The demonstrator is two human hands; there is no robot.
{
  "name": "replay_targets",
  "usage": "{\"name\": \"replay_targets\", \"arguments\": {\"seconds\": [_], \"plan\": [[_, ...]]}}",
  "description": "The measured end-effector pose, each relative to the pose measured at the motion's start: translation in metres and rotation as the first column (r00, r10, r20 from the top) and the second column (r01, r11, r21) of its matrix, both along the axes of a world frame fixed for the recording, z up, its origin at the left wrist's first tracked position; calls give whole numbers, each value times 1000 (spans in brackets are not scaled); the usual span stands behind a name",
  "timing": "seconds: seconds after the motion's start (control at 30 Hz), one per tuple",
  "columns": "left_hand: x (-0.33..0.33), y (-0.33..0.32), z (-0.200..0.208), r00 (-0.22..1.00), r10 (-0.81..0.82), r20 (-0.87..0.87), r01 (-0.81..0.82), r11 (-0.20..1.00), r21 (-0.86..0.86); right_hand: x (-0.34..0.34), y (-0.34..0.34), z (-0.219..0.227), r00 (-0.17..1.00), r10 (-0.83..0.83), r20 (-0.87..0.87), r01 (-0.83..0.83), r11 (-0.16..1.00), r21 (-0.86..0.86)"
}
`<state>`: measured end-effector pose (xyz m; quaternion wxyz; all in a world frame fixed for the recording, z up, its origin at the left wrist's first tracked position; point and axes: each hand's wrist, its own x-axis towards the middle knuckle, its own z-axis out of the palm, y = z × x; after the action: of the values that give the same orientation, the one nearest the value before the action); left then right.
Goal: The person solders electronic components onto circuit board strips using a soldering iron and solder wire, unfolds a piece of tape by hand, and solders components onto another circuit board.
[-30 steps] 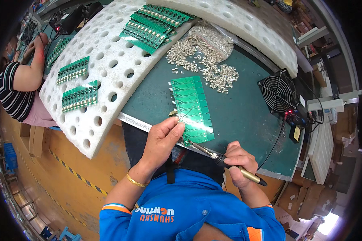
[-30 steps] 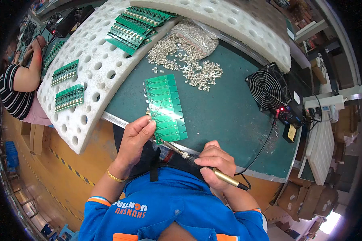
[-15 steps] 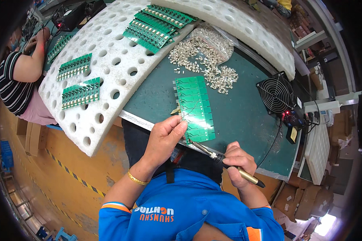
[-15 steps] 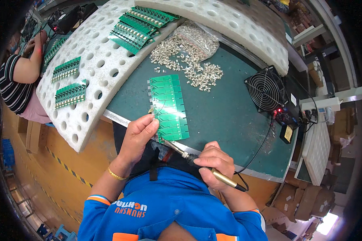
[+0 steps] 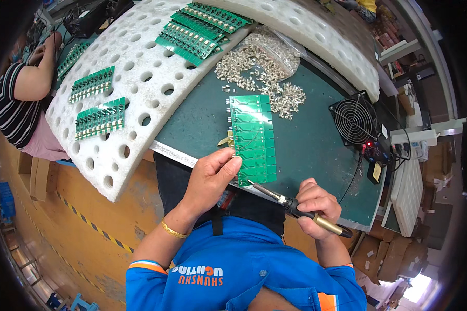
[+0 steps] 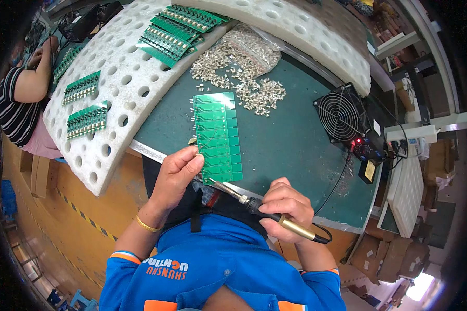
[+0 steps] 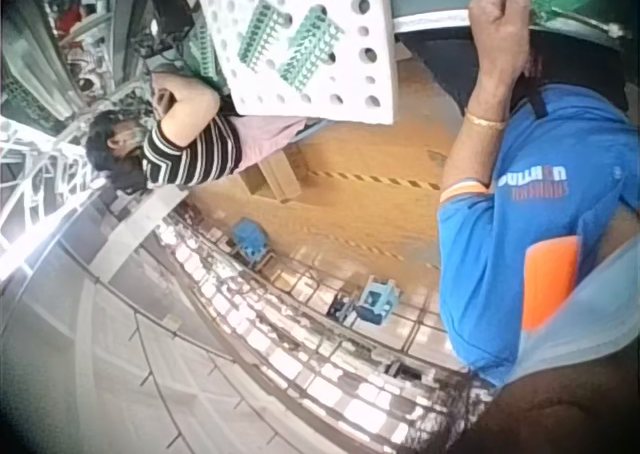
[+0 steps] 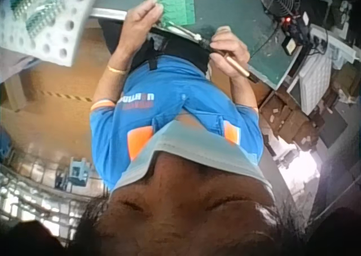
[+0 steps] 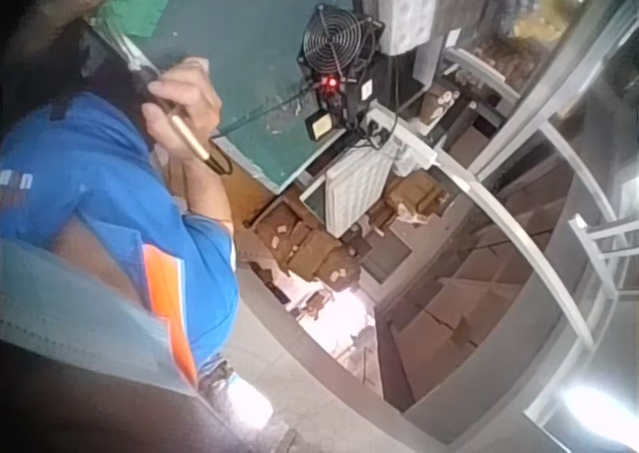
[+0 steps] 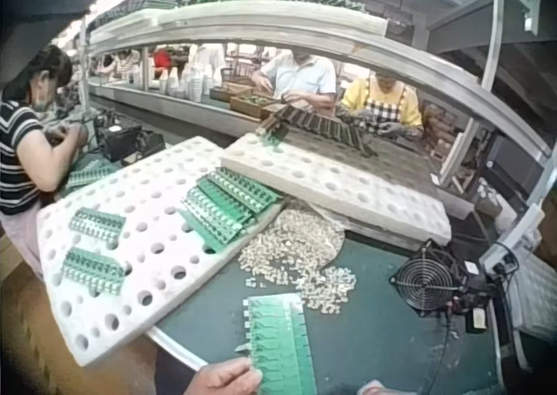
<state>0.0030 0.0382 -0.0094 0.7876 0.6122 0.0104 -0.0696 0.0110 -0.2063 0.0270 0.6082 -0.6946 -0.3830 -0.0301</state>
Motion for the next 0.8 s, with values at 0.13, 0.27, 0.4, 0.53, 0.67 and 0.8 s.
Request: {"name": "replay_targets", "arguments": {"seconds": [0.13,0.27,0.4,0.53,0.67,0.8], "plan": [[-2,1,-3,999,-3,43,0,997,71,3,-4,4,999,33,-10,-34,999,-40],[-1,0,-2,998,-6,59,1,996,88,5,-2,9,998,66,0,-66,994,-84],[-1,1,-3,999,-6,45,3,997,76,5,-2,10,997,71,-12,-72,993,-97],[-1,1,1,999,-6,48,3,997,74,6,-2,8,996,72,-46,-77,992,-96],[0,2,-3,997,-26,66,19,995,96,7,-1,9,995,80,-56,-85,992,-98],[1,2,-2,996,-18,85,8,994,111,9,-1,13,995,92,-41,-96,988,-124]]}}
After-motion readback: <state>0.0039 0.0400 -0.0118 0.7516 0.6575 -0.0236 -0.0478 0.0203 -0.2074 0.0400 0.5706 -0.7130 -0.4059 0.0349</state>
